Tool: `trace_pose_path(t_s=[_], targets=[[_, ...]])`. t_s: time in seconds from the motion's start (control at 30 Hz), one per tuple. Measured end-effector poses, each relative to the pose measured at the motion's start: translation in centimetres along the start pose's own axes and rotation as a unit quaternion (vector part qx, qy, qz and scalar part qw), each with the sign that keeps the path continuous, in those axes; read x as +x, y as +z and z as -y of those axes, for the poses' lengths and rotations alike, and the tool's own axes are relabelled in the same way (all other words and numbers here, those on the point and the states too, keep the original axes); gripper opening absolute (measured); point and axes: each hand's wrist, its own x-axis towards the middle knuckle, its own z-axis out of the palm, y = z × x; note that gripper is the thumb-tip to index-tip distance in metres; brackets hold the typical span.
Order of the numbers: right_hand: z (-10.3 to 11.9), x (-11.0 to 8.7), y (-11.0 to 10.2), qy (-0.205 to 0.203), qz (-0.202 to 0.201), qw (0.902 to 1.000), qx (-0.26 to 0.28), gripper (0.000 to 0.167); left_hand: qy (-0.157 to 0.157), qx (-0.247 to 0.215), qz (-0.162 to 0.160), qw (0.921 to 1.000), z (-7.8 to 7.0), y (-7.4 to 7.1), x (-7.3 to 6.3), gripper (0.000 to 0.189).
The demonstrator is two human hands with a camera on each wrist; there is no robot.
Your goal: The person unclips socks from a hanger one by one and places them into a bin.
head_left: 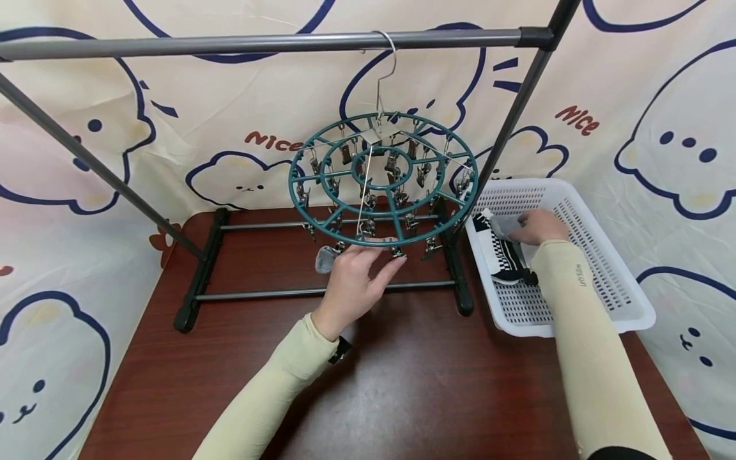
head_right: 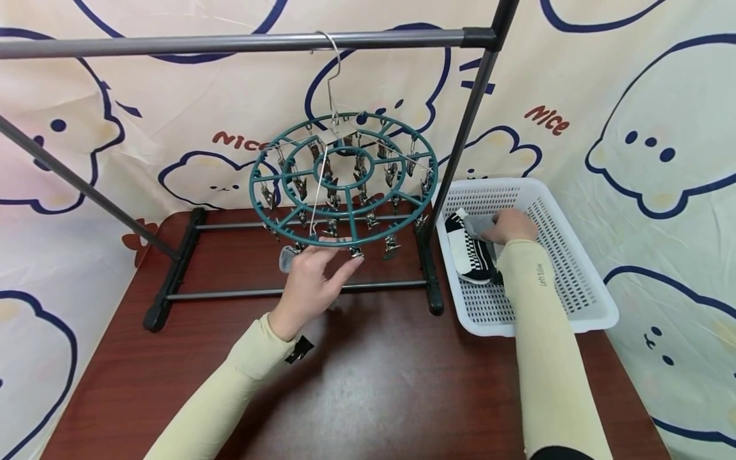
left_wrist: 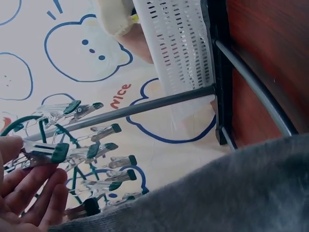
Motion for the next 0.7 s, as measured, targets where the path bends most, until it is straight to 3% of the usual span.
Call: trace_pose_path(t_s=[0.17,0.3,0.4,0.53,0.6,0.7], targets=[[0.0,-0.3,-0.7,-0.024,0.024,0.9992,0.020,0.063,0.030,0.030,0.018,0.9989,-0.2,-0.7,-0.5,0.053],[0.9,-1.3,-1.9,-0.032,0.032,0.9981,0.041,0.062,0.053,0.058,0.009,0.9969,-0.3,-1.5,-1.2,0.052],[1.6,-2.0,-2.9,-0.048,0.037,0.9972,0.043,0.060,0.092,0.054,-0.041,0.9935,0.1,-2.1,-1.8,0.040],[2.4,-3.0,-4.3,-0.080,0.026,0.9952,0.051,0.061,0.157,0.030,-0.148,0.9761,1.2,-3.3,-2.4,0.026],[2.7,-3.5,-4.9,-0.099,0.016,0.9931,0.060,0.061,0.154,0.020,-0.190,0.9695,2.0,-4.1,-2.5,0.024],[3.3,-4.5,-5.5,-0.121,0.000,0.9893,0.081,0.061,0.090,0.005,-0.205,0.9747,3.2,-5.4,-2.8,0.029]])
